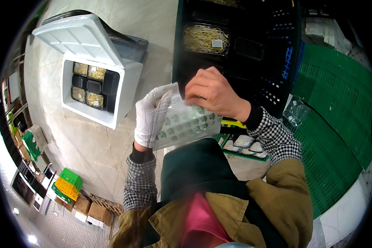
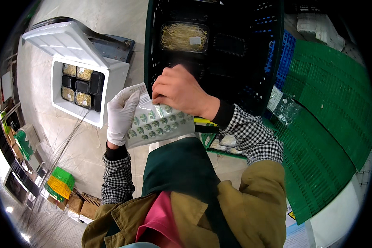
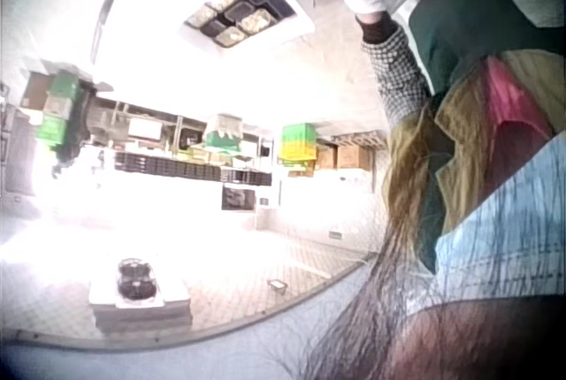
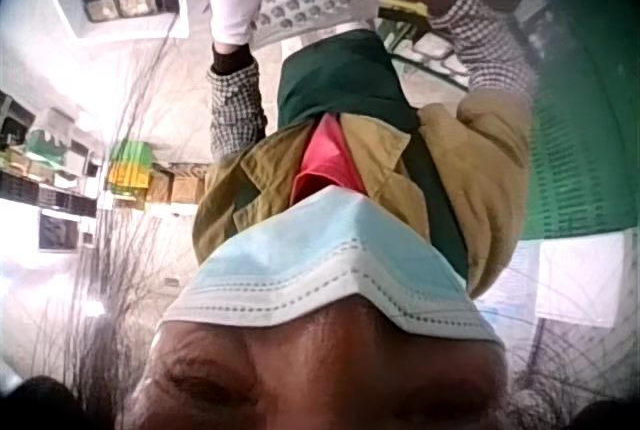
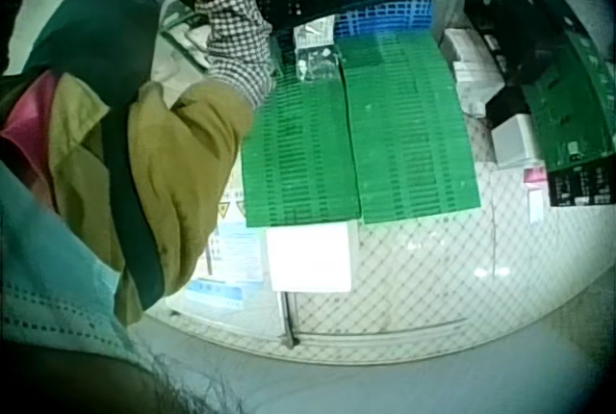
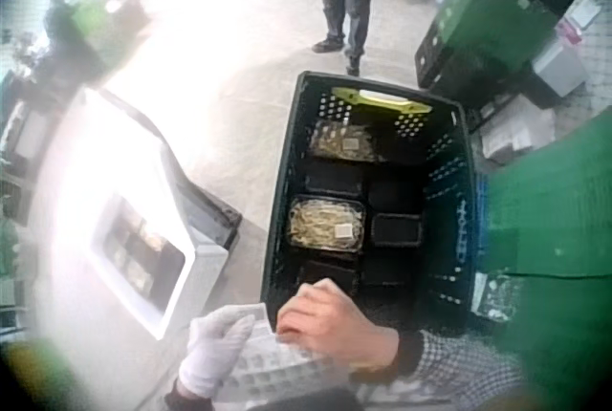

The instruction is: The person labels multiple black plastic containers filled with bean sprouts by applying small white stickers from a sheet. They pick up each container from a green crate, place it into a white cooler, and affix a label to the top before repeating the process.

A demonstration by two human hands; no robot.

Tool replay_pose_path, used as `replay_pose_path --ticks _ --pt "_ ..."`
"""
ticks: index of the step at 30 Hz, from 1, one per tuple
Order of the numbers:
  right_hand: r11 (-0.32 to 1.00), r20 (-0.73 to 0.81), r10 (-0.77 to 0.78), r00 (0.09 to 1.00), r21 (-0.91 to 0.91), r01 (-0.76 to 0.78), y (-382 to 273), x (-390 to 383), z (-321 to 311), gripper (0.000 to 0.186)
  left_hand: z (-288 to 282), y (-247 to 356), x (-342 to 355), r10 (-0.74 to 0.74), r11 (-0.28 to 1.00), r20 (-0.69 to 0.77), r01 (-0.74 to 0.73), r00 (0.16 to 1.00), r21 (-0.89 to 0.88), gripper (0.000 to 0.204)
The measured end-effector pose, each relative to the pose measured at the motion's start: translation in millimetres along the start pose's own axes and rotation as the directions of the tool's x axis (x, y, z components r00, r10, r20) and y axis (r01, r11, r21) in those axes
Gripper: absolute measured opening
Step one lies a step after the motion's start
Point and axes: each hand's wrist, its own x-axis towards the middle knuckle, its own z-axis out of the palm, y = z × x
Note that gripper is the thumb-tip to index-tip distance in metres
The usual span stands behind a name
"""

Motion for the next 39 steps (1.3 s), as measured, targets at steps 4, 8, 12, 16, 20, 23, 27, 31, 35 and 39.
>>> replay_pose_path --ticks 4,8,12,16,20,23,27,31,35,39 --pt "0.873 -0.133 0.389 0.912 0.371 -0.318 30 -3 -4 0.010 -5 -8 -1 -0.080 0.991 0.005 0.080 0.997 -0.103 0.022" --pt "0.798 -0.518 0.499 0.694 -0.037 -0.601 178 -35 -14 0.018 0 -1 -9 -0.160 0.982 0.050 0.164 0.986 -0.095 0.023" --pt "0.642 -0.534 0.553 0.640 -0.216 -0.735 226 -30 4 0.020 -1 -6 -10 -0.144 0.989 0.051 0.146 0.988 -0.038 0.022" --pt "0.636 -0.634 0.454 0.626 -0.262 -0.726 238 -24 23 0.017 1 -5 -10 -0.162 0.985 0.029 0.163 0.986 -0.048 0.022" --pt "0.584 -0.699 0.403 0.590 -0.300 -0.754 238 -24 34 0.038 4 -1 -11 -0.193 0.980 0.044 0.195 0.980 -0.048 0.022" --pt "0.576 -0.802 0.375 0.465 -0.192 -0.794 228 -19 36 0.054 1 -8 -10 -0.177 0.984 0.052 0.178 0.983 -0.020 0.022" --pt "0.504 -0.608 0.650 0.455 -0.104 -0.858 235 -18 20 0.068 -5 -8 -9 -0.193 0.981 0.064 0.193 0.979 -0.007 0.021" --pt "0.558 -0.501 0.707 0.500 -0.040 -0.829 249 -23 -3 0.052 -5 -10 -7 -0.217 0.972 0.122 0.226 0.969 -0.069 0.024" --pt "0.581 -0.357 0.801 0.481 0.273 -0.766 265 -26 -17 0.041 26 5 12 -0.128 0.976 0.212 0.162 0.969 -0.147 0.037" --pt "0.661 -0.303 0.747 0.591 0.250 -0.707 213 -28 -41 0.036 94 -13 34 -0.287 0.889 0.167 0.327 0.943 -0.322 0.036"
